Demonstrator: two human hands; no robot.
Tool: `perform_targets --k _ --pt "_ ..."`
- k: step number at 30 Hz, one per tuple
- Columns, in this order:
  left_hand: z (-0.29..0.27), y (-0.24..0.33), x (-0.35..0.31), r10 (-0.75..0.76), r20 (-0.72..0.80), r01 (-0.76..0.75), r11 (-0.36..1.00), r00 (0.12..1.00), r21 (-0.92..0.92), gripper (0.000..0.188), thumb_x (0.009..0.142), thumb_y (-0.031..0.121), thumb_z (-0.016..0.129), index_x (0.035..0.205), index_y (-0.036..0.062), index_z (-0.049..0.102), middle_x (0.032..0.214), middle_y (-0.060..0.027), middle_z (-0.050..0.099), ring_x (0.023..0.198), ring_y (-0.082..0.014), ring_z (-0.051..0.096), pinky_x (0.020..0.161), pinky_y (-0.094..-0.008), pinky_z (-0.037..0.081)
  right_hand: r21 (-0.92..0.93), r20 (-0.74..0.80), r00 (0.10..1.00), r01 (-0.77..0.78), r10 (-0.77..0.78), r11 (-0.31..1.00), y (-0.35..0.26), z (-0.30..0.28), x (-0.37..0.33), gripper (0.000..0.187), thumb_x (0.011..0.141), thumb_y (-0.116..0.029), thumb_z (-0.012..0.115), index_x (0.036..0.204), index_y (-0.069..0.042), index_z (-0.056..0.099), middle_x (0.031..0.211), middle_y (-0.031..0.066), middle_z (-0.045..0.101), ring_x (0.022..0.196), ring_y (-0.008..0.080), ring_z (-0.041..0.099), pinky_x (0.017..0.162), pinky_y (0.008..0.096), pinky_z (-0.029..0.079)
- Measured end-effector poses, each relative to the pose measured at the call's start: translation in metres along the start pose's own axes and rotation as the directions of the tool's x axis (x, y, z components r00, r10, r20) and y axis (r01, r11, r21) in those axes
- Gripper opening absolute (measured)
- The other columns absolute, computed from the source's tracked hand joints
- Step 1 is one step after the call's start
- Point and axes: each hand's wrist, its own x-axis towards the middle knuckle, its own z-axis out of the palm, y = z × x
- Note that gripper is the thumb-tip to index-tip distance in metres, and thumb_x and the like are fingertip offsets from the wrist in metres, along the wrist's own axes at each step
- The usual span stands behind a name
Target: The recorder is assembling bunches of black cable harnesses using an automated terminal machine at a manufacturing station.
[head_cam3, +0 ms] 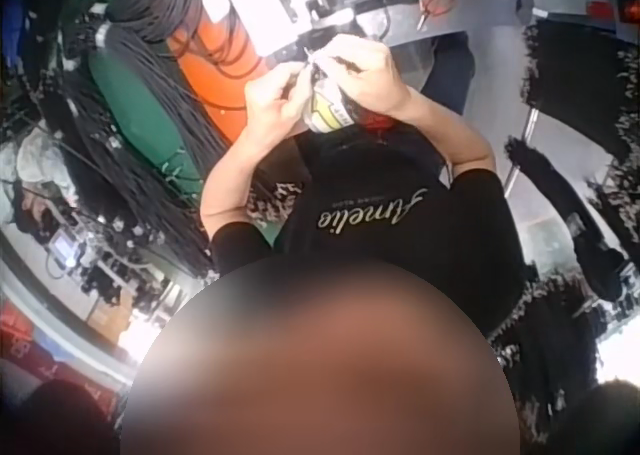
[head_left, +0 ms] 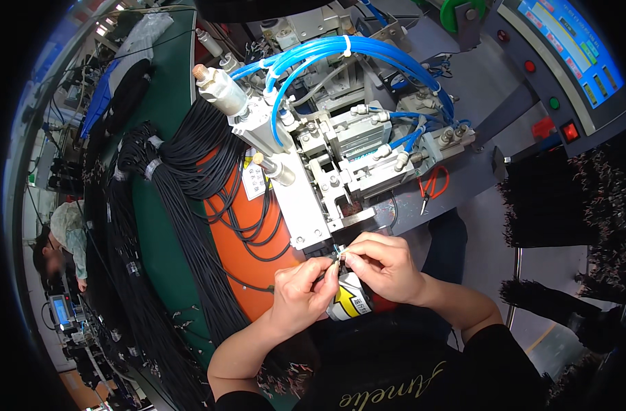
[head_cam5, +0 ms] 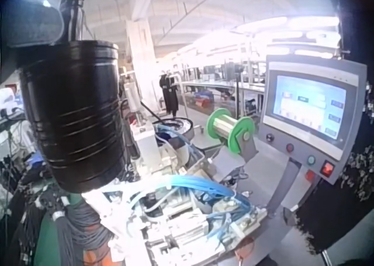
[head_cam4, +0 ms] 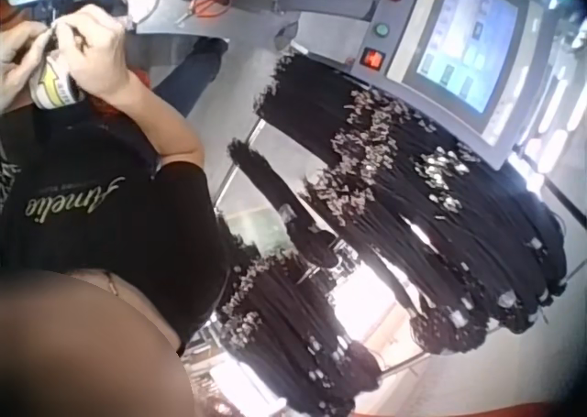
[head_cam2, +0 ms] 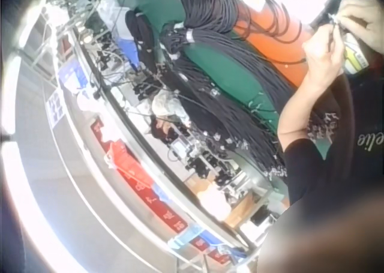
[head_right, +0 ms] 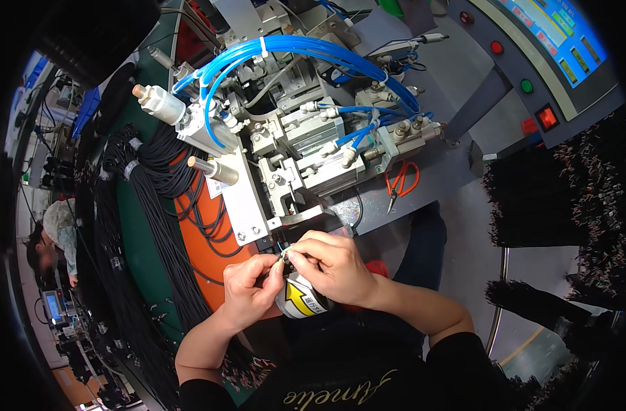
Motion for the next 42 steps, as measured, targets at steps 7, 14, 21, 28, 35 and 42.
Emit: perform_targets --k 7,14,21,28,35,42 --pt "-0.003 0.001 0.001 -0.091 0.071 0.096 0.993 0.993 -0.073 0.004 0.084 0.0 0.068 0.087 -0.0015 0.065 0.061 -0.0076 0.06 0.047 -0.0122 0.056 0.045 -0.0264 0.044 -0.405 0.048 0.952 0.294 -0.301 0.866 -0.002 0.0 0.001 0.008 0.086 0.0 0.067 0.092 0.004 0.066 0.082 0.0108 0.065 0.056 0.0139 0.058 0.05 0.0251 0.044" --pt "-0.006 0.0 0.003 -0.074 0.087 0.083 0.992 0.993 -0.1 0.005 0.085 0.002 0.068 0.088 -0.0012 0.065 0.062 -0.0087 0.062 0.049 -0.0149 0.059 0.046 -0.027 0.045 0.097 0.176 0.969 -0.194 0.175 0.976 0.002 -0.007 0.002 0.008 0.087 -0.001 0.067 0.092 0.005 0.066 0.081 0.0106 0.065 0.058 0.0116 0.06 0.05 0.0237 0.046" --pt "-0.002 -0.004 0.0 0.02 0.078 -0.025 0.997 0.997 0.07 0.008 0.083 0.002 0.069 0.089 0.0005 0.065 0.062 -0.0085 0.061 0.049 -0.0198 0.06 0.046 -0.0304 0.047 0.136 0.107 0.97 -0.23 0.216 0.964 -0.001 -0.005 0.002 0.005 0.087 -0.001 0.065 0.09 0.003 0.066 0.077 0.0082 0.063 0.053 0.0109 0.056 0.049 0.025 0.044" --pt "-0.001 -0.001 -0.001 0.188 0.103 -0.213 0.904 0.977 0.371 0.019 0.078 -0.002 0.069 0.097 0.0012 0.067 0.067 -0.0065 0.06 0.053 -0.0222 0.06 0.049 -0.031 0.048 -0.417 0.116 0.992 0.087 -0.043 0.905 -0.004 -0.007 0.008 0.005 0.081 -0.004 0.067 0.083 0.0 0.063 0.073 0.0094 0.059 0.054 0.0238 0.059 0.049 0.033 0.046" --pt "-0.002 -0.01 -0.002 0.212 0.098 -0.233 0.881 0.972 0.411 0.031 0.076 0.001 0.069 0.107 0.0006 0.066 0.082 -0.0078 0.058 0.064 -0.0233 0.061 0.055 -0.0337 0.05 -0.479 0.103 0.994 0.068 -0.021 0.875 0.004 -0.005 0.007 0.006 0.08 -0.005 0.066 0.082 -0.002 0.061 0.074 0.0105 0.058 0.058 0.0303 0.06 0.051 0.038 0.048" --pt "0.0 -0.014 -0.002 0.211 0.098 -0.232 0.898 0.973 0.375 0.036 0.073 0.0 0.069 0.109 0.0008 0.066 0.081 -0.0075 0.056 0.065 -0.0221 0.059 0.055 -0.0337 0.049 -0.463 0.081 0.996 0.069 -0.036 0.884 0.006 -0.003 0.002 0.006 0.081 -0.005 0.066 0.085 -0.001 0.063 0.077 0.0097 0.06 0.059 0.0289 0.061 0.053 0.0368 0.049"
